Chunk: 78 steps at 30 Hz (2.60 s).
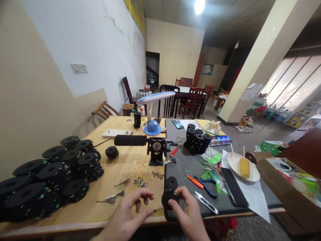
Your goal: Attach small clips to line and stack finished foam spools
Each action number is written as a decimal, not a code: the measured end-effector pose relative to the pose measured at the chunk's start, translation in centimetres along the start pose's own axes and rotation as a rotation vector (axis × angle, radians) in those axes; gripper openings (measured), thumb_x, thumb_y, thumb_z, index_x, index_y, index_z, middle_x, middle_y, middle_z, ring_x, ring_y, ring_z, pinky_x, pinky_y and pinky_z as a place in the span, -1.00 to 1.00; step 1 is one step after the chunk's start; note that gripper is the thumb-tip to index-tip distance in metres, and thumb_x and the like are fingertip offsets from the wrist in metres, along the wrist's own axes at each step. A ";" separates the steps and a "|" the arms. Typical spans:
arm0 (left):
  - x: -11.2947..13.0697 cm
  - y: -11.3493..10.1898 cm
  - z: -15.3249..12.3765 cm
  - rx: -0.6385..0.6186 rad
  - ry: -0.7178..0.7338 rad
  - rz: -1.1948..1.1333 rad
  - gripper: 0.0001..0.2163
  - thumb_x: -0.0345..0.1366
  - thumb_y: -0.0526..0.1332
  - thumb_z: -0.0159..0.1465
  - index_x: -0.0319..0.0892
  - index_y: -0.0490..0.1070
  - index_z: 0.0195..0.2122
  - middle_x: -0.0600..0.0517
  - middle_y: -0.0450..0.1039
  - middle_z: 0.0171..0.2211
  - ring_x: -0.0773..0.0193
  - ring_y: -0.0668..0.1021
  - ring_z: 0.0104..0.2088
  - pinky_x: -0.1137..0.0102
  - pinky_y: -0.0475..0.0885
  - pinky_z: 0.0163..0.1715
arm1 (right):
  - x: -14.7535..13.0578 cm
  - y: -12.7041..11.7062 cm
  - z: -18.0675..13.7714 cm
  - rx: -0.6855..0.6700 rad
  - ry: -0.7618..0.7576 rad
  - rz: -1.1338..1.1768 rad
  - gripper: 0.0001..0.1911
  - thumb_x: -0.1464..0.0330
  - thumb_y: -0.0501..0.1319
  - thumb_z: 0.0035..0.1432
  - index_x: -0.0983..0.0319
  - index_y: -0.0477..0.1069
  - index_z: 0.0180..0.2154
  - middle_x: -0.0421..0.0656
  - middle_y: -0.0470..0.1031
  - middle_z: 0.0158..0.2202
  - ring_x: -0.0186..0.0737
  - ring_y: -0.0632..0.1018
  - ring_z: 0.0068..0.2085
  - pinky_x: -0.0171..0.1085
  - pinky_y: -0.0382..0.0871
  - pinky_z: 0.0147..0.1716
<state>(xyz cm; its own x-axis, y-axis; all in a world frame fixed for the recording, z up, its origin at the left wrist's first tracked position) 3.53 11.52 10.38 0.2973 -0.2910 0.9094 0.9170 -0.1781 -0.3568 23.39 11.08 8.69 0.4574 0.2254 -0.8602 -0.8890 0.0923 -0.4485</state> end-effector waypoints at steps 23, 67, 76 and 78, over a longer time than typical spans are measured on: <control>-3.4 -3.2 1.7 0.174 -0.232 -0.672 -0.76 -0.21 0.41 0.06 -0.20 0.48 -0.31 0.03 0.54 -0.36 0.26 0.52 -0.34 0.44 0.43 -0.37 | -0.8 10.2 1.6 0.004 0.209 0.645 -0.34 -0.13 0.17 0.09 0.28 0.34 -0.04 -0.46 -0.06 -0.67 -0.42 0.01 -0.64 -0.40 -0.15 -0.65; -2.5 -2.5 2.2 -0.168 -0.025 -0.600 -0.60 -0.42 0.35 -0.03 -0.18 0.35 -0.13 -0.03 0.45 -0.22 0.13 0.52 -0.16 0.28 0.41 -0.12 | -1.3 10.4 2.5 -0.371 0.030 0.261 -0.68 0.16 0.09 0.25 0.17 0.18 -0.50 -0.37 0.13 -0.61 -0.35 0.20 -0.55 -0.38 0.07 -0.56; -1.3 -2.7 2.4 -0.226 0.061 -0.039 -0.55 -0.57 0.31 -0.17 -0.14 0.42 -0.20 0.05 0.47 -0.24 0.13 0.49 -0.19 0.27 0.41 -0.13 | -5.1 7.0 4.1 -0.289 -0.166 0.095 -0.72 0.21 0.08 0.26 0.20 0.29 -0.46 -0.33 0.20 -0.55 -0.32 0.27 -0.50 -0.35 0.10 -0.48; -0.7 -2.2 1.8 -0.295 0.075 -0.151 -0.48 -0.59 0.31 -0.18 -0.12 0.41 -0.14 0.04 0.46 -0.18 0.12 0.49 -0.14 0.26 0.39 -0.07 | -3.7 7.5 4.9 -0.286 -0.108 0.147 -0.68 0.17 0.10 0.24 0.20 0.26 -0.49 -0.34 0.17 -0.57 -0.33 0.23 -0.51 -0.35 0.09 -0.50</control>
<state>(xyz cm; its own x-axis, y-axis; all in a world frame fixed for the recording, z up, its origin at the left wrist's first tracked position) 1.79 13.76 10.92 0.1338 -0.3070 0.9423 0.8297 -0.4853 -0.2759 14.94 15.72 9.72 0.3065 0.3193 -0.8967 -0.8961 -0.2208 -0.3849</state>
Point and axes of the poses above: each hand's wrist, its own z-axis towards the middle knuckle, its own y-axis out of the palm, x = y × z, the point moved 8 cm from there along z, towards the middle knuckle
